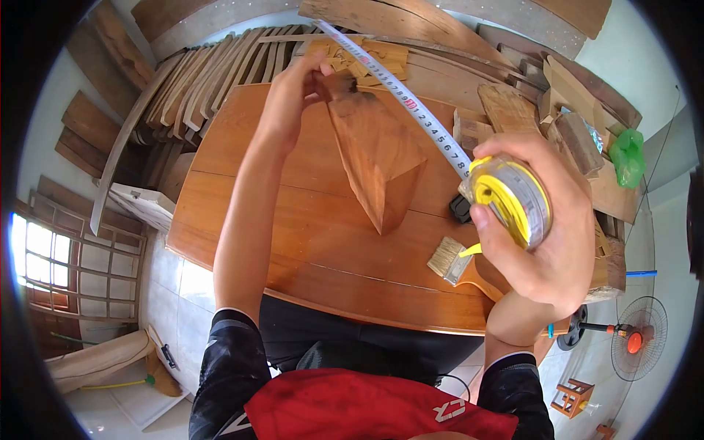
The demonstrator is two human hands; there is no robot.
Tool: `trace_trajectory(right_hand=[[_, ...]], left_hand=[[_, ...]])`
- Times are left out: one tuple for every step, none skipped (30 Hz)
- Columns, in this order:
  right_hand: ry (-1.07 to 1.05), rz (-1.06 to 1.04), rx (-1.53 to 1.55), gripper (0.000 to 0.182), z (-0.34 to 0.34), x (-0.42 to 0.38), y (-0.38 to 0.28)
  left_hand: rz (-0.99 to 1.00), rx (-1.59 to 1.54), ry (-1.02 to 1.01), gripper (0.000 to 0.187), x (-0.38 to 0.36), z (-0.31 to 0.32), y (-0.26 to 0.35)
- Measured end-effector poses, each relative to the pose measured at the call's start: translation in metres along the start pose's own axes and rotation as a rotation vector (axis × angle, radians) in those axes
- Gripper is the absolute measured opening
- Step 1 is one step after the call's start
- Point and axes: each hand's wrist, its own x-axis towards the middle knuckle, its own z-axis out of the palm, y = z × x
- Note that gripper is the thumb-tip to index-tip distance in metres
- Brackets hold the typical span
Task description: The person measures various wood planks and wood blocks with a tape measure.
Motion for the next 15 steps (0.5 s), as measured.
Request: trace_trajectory(right_hand=[[-0.012,-0.013,0.000,0.041,-0.002,0.001,0.002],[-0.024,-0.026,0.001,0.042,-0.005,0.001,0.003],[-0.047,-0.022,0.006,0.043,-0.009,0.001,0.006],[-0.052,-0.026,0.005,0.044,-0.011,0.000,0.009],[-0.057,-0.030,0.004,0.045,-0.012,0.000,0.011],[-0.044,-0.037,-0.005,0.046,-0.012,-0.001,0.013],[-0.051,-0.043,-0.006,0.047,-0.014,-0.002,0.013],[-0.059,-0.050,-0.006,0.048,-0.016,-0.003,0.013],[-0.066,-0.057,-0.007,0.048,-0.018,-0.003,0.014],[-0.081,-0.086,-0.016,0.049,-0.020,-0.004,0.015],[-0.089,-0.101,-0.021,0.049,-0.021,-0.005,0.014],[-0.096,-0.116,-0.026,0.049,-0.022,-0.006,0.013],[-0.098,-0.114,-0.028,0.050,-0.023,-0.007,0.010],[-0.094,-0.116,-0.034,0.050,-0.023,-0.009,0.008],[-0.089,-0.118,-0.039,0.051,-0.024,-0.010,0.006]], left_hand=[[-0.074,-0.095,-0.051,0.041,0.012,-0.009,-0.001],[-0.168,-0.108,-0.207,0.060,0.028,-0.028,-0.009],[-0.185,-0.187,-0.227,0.065,0.029,-0.026,-0.011],[-0.199,-0.267,-0.244,0.070,0.031,-0.021,-0.014],[-0.211,-0.347,-0.263,0.075,0.033,-0.017,-0.017],[-0.187,-0.391,-0.339,0.086,0.031,-0.013,-0.020],[-0.175,-0.441,-0.426,0.084,0.030,-0.009,-0.024],[-0.162,-0.492,-0.515,0.081,0.028,-0.004,-0.028],[-0.148,-0.543,-0.602,0.078,0.028,0.001,-0.031],[-0.153,-0.467,-0.563,0.072,0.027,0.005,-0.034],[-0.162,-0.410,-0.466,0.068,0.027,0.007,-0.035],[-0.170,-0.352,-0.369,0.064,0.020,0.015,-0.023],[-0.180,-0.293,-0.272,0.060,0.016,0.021,-0.014],[-0.180,-0.287,-0.199,0.048,0.018,0.021,-0.009],[-0.154,-0.254,-0.233,0.046,0.026,0.014,-0.010]])
